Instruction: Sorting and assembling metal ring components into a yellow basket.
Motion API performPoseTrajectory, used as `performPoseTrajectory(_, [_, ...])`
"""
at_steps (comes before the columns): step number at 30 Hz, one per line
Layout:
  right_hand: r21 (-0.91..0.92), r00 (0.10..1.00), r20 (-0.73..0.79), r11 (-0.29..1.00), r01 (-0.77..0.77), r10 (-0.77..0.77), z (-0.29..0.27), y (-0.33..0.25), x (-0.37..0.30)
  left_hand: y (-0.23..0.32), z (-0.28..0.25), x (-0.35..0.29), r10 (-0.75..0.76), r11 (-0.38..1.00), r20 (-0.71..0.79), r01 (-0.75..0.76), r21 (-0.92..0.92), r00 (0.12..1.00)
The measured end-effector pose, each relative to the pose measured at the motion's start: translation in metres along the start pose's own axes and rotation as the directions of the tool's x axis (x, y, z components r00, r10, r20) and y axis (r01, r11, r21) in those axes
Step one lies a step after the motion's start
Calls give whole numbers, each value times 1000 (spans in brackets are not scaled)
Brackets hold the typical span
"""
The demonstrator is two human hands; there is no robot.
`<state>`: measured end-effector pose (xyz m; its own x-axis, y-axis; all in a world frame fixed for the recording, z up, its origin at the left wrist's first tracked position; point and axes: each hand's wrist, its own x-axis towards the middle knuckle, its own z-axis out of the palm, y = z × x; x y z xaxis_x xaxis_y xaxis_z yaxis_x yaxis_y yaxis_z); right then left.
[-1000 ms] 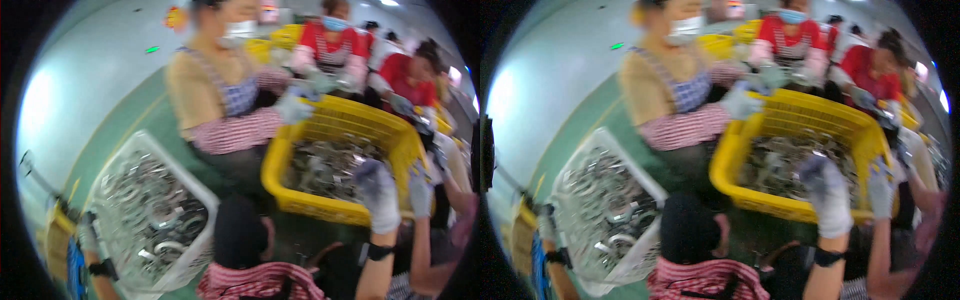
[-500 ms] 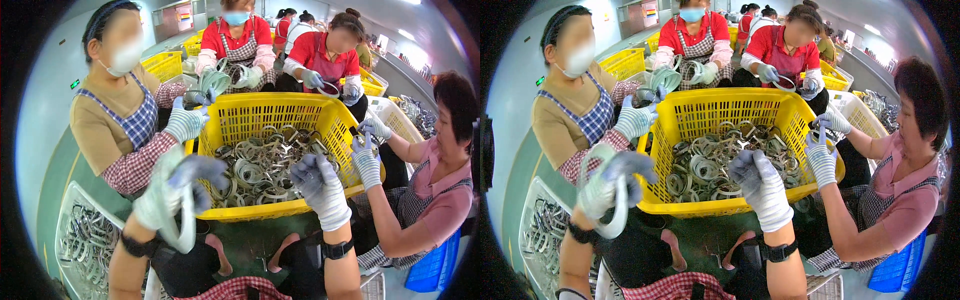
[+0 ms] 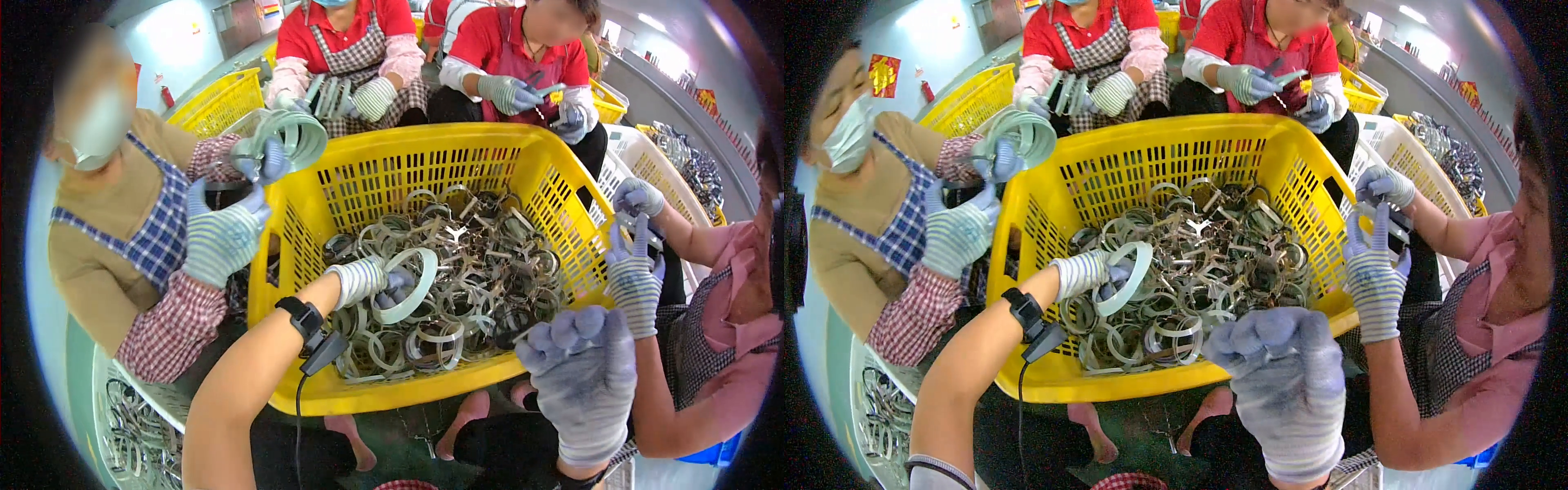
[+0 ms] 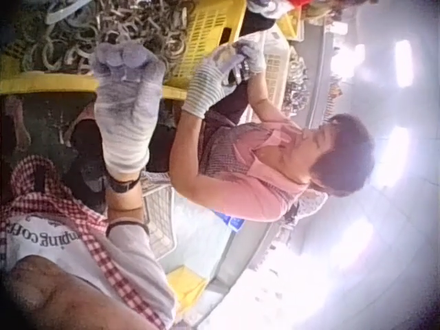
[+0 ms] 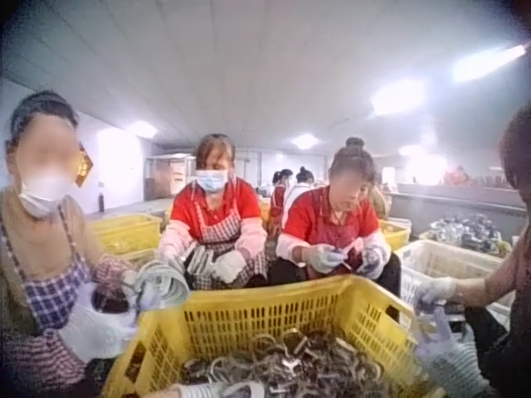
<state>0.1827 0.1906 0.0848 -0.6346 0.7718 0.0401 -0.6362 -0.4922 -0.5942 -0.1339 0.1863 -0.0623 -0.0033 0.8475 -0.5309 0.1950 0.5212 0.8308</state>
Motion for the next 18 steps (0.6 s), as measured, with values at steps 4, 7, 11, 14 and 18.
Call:
performPoseTrajectory(4, [-47, 990, -138, 999, 7, -14, 0, -2, 15, -13, 18, 50, -20, 989, 125, 1, 146, 992])
performPoseTrajectory(7, [-31, 996, -86, 999, 19, -22, -6, 0, 26, -53, 31, 102, 75, 849, 310, -224, 479, 948])
performPoseTrajectory(11, [-137, 981, -178, 989, 49, -74, -6, -6, 33, -57, 68, 114, -239, 920, 468, 44, 390, 850])
performPoseTrajectory(14, [-163, 988, -147, 986, 25, -49, -12, -5, 33, -86, 82, 123, -223, 758, 466, -149, 636, 856])
performPoseTrajectory(18, [-209, 990, -125, 977, 34, -61, -14, -11, 25, -68, 115, 128, -371, 800, 345, 107, 591, 862])
